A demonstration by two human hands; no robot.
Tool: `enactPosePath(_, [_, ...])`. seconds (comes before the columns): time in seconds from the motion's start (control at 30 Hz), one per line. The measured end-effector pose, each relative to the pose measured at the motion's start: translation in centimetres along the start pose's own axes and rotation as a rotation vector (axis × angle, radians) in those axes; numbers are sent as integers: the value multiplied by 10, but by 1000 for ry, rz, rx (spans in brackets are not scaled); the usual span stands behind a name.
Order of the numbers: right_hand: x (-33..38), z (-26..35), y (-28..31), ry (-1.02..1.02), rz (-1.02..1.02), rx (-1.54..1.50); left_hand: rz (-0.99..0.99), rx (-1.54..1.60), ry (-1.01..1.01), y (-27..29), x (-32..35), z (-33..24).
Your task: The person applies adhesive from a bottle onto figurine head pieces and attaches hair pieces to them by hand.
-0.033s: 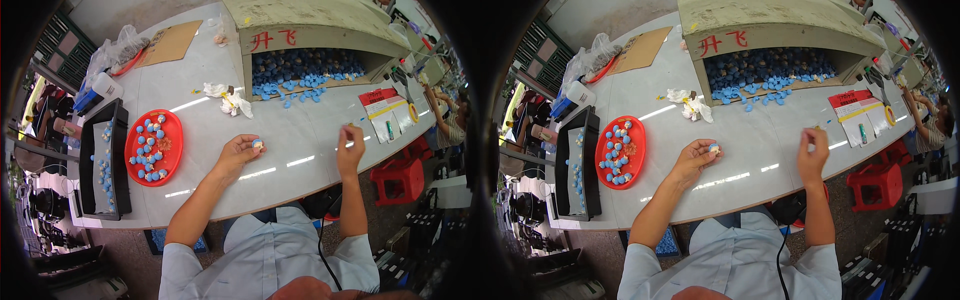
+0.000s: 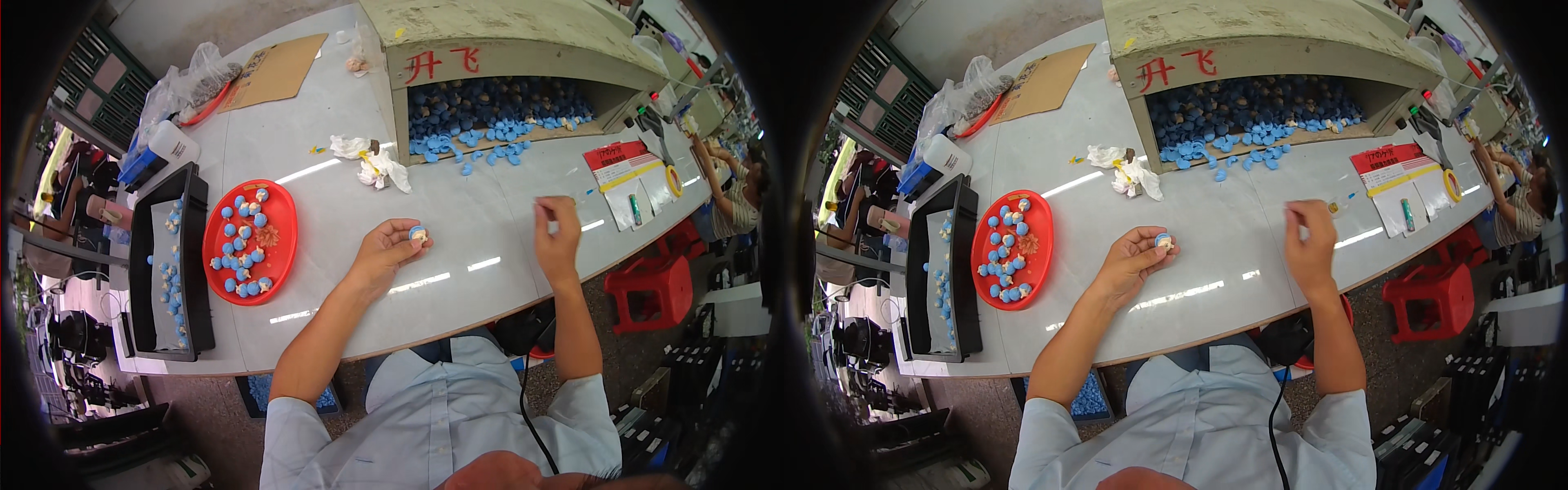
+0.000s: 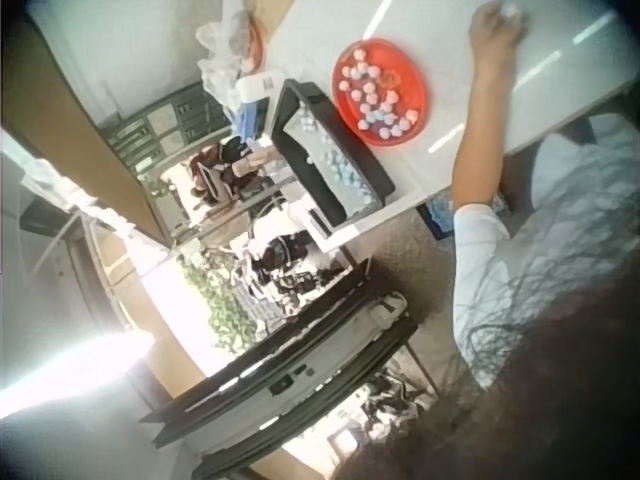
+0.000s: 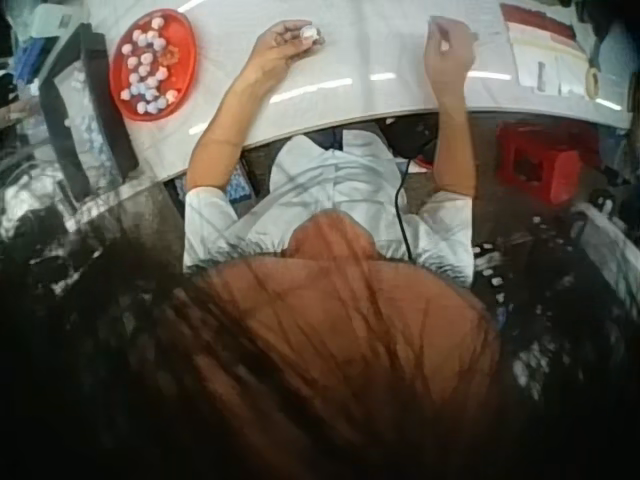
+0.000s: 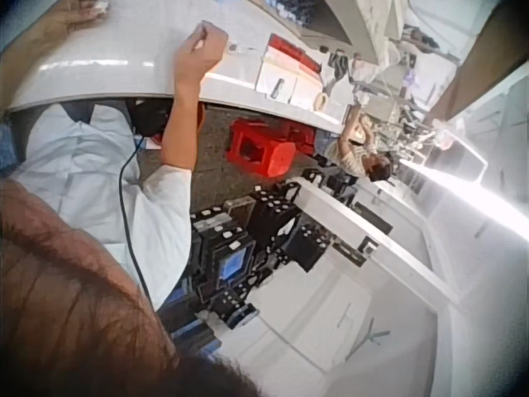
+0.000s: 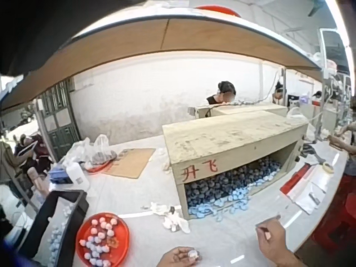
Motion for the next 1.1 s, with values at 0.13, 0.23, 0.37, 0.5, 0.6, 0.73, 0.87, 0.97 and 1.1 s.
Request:
enactPosePath(0.13, [-40, 8, -84, -7, 272, 136, -35, 13, -19, 6, -2, -3])
enactPosePath(0.23, [-58, -21, -116, -317, 421, 315, -82, 0, -53, 13, -4, -6])
enactPosePath(0.37, [-60, -29, -138, -283, 498, 424, -78, 27, -71, 15, -4, -9])
enactPosePath(0.5, [-44, -6, -141, -49, 506, 220, -46, 50, -70, 14, -5, -8])
enactPosePath(0.6, [-34, 4, -143, 8, 572, 90, -42, 48, -83, 14, -4, -10])
enactPosePath(0.73, [-38, 11, -132, -158, 485, 72, -44, 32, -96, 12, -4, -9])
enactPosePath(0.87, [-34, 1, -142, -149, 522, 170, -60, 12, -94, 11, -4, -10])
enactPosePath(0.97, [-32, 3, -142, -112, 504, 165, -79, 3, -80, 12, -4, -8])
enactPosePath(1.1, [-29, 23, -138, -17, 561, 171, -91, 1, -72, 13, -4, -6])
Point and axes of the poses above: each hand's wrist, its own x-axis away from the middle knuckle, its own y-axis out of the back of the hand, z = x × y, the point moved 9 cm from there along -x, towards the middle knuckle, and after that the axes turned 3 degrees about z, right-handed, at the moved point
